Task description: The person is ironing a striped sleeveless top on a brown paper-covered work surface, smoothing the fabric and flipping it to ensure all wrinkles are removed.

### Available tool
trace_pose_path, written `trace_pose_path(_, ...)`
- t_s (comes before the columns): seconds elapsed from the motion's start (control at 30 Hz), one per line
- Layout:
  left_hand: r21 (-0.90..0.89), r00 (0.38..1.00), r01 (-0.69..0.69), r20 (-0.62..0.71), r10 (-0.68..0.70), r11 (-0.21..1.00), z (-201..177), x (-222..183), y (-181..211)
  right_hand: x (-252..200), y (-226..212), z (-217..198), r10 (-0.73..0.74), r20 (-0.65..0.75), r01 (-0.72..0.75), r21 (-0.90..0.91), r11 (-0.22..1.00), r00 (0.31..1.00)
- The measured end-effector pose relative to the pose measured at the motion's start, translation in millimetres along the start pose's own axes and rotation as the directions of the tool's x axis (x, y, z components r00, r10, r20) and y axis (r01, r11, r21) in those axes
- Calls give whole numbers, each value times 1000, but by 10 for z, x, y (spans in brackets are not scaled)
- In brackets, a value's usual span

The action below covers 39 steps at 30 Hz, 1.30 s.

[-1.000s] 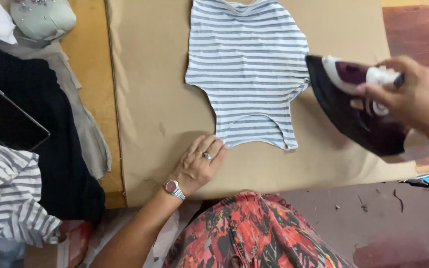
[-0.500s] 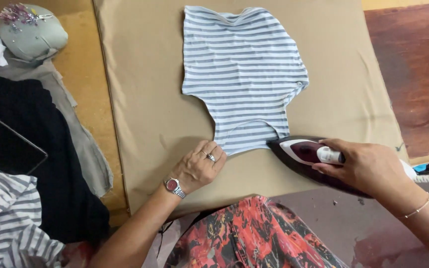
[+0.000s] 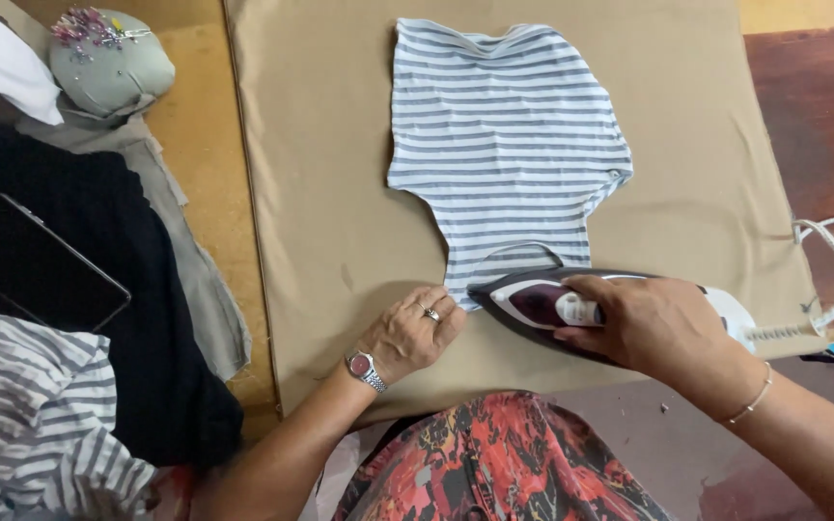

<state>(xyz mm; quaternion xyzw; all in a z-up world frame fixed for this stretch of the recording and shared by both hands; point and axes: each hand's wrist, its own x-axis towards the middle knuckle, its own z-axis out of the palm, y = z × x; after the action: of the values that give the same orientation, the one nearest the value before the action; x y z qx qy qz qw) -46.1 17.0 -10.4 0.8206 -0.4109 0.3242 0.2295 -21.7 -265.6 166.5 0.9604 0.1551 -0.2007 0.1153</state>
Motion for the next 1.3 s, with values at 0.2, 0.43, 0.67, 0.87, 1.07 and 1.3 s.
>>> trace_pose_path(0.2, -90, 996, 91, 8, -91, 992, -89, 79, 27, 19, -29, 97, 79, -40, -76, 66, 995, 996)
trace_pose_path(0.43, -210, 988, 156, 25, -155, 965, -152, 176, 17, -39, 101, 155, -59, -65, 70, 183, 981, 996)
trace_pose_path(0.67, 5, 992, -2, 130, 1, 1000, -364, 453, 8, -284, 1037, -270, 432, 358, -535, 274, 799, 828)
trace_pose_path(0.87, 90, 979, 127, 146, -139, 988, -673, 254, -79, -136, 1882, -400, 611, -176, -397, 618, 678, 772)
trace_pose_path(1.07, 557, 902, 360, -5, -431, 748, -1732, -257, -615, 1053, 2914, 408, 578, -750, 193, 650, 735, 322)
trace_pose_path(1.3, 494, 849, 490, -82, -522, 719, -1294, 184, -52, 1643, 2512, 648, 599, -801, 590, 495, 638, 24)
